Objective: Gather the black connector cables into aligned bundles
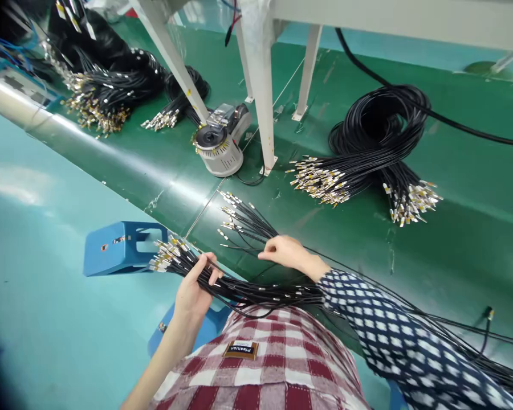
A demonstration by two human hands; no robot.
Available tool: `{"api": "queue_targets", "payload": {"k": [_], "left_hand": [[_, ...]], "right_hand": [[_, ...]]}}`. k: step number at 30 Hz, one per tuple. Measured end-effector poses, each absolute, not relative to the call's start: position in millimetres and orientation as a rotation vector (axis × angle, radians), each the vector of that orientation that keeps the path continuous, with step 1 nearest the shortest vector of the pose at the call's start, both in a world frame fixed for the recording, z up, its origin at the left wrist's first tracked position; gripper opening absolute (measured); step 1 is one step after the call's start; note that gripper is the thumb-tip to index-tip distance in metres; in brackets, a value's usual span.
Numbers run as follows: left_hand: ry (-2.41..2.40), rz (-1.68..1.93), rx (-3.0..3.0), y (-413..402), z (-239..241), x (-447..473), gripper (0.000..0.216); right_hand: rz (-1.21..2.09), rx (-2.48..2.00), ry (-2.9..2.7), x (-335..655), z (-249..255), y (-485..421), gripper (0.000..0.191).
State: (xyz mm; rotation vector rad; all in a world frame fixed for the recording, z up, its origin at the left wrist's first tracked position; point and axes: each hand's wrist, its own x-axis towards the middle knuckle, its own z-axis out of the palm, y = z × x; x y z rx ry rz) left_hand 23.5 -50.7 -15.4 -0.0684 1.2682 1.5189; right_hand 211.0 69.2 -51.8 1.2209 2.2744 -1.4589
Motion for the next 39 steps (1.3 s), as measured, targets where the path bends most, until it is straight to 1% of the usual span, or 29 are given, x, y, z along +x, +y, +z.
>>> {"api": "queue_targets", "payload": {"k": [2,4,5,8,9,11,13,14,16,17,18,20,22,23,26,27,29,30,32,33,36,39], "left_hand": [[1.276,1.536,-0.089,-54.4,-15.4,22.1,0.022],[1.258,1.540,-0.102,-57.3,-14.7,21.6,0.023],[1.244,1.534,-0.100,-58.4,-14.6,21.6,0.024],[1.209,1.534,-0.076,-57.2,-15.7,22.4,0.022],[1.204,1.536,-0.062,-54.9,-15.9,23.1,0.020],[1.197,1.527,-0.014,-47.6,-14.7,25.0,0.019],[1.184,1.482,0.049,-39.2,-11.5,27.3,0.028],[1.185,1.453,0.079,-35.8,-9.6,28.1,0.030],[1.208,1.391,0.110,-33.0,-7.1,28.3,0.029],[1.222,1.367,0.111,-33.8,-6.9,27.5,0.027],[1.231,1.355,0.106,-36.0,-7.5,26.0,0.026],[1.238,1.368,0.064,-43.2,-10.8,21.9,0.026],[1.246,1.416,0.004,-51.2,-14.9,18.0,0.028],[1.244,1.439,-0.018,-54.6,-16.7,16.8,0.030],[1.183,1.456,-0.021,-60.8,-20.4,16.3,0.037],[1.159,1.456,-0.018,-61.5,-21.3,16.9,0.038],[1.148,1.470,-0.044,-61.6,-23.5,18.3,0.037],[1.159,1.485,-0.064,-61.0,-24.7,18.8,0.033],[1.196,1.505,-0.091,-58.3,-26.9,19.3,0.019],[1.213,1.505,-0.092,-56.2,-27.5,19.5,0.016],[1.241,1.475,-0.054,-46.6,-26.1,20.6,0.032],[1.249,1.436,0.006,-36.8,-20.8,23.5,0.031]], "right_hand": [[-1.325,1.381,2.340,189.9,-72.1,73.4,0.016],[-1.329,1.390,2.367,173.5,-85.8,71.5,0.009],[-1.349,1.393,2.373,169.8,-88.9,69.4,0.009],[-1.466,1.387,2.360,176.3,-80.9,62.6,0.023],[-1.579,1.366,2.339,181.1,-73.2,60.0,0.028],[-1.932,1.295,2.244,187.7,-53.2,53.2,0.034],[-2.313,1.210,2.083,186.1,-32.4,44.7,0.035],[-2.451,1.167,2.003,182.5,-23.8,40.9,0.035],[-2.545,1.074,1.924,172.8,-14.0,37.2,0.037],[-2.512,1.023,1.919,168.2,-13.8,38.0,0.040],[-2.395,1.012,1.967,164.5,-17.1,40.4,0.044],[-1.993,1.109,2.145,159.7,-33.1,47.5,0.046],[-1.585,1.272,2.291,156.3,-57.3,52.1,0.034],[-1.450,1.342,2.334,154.1,-70.0,52.3,0.026],[-1.329,1.396,2.367,145.4,-98.9,46.5,0.012],[-1.315,1.397,2.374,143.4,-103.6,44.4,0.008],[-1.324,1.390,2.384,144.2,-104.7,42.1,0.010],[-1.349,1.380,2.387,147.9,-101.7,41.7,0.012],[-1.419,1.334,2.384,161.8,-91.2,41.0,0.014],[-1.469,1.312,2.378,171.0,-84.8,39.7,0.016],[-1.769,1.335,2.324,198.0,-66.1,31.0,0.019],[-2.093,1.394,2.245,209.9,-51.5,20.6,0.019]]}}
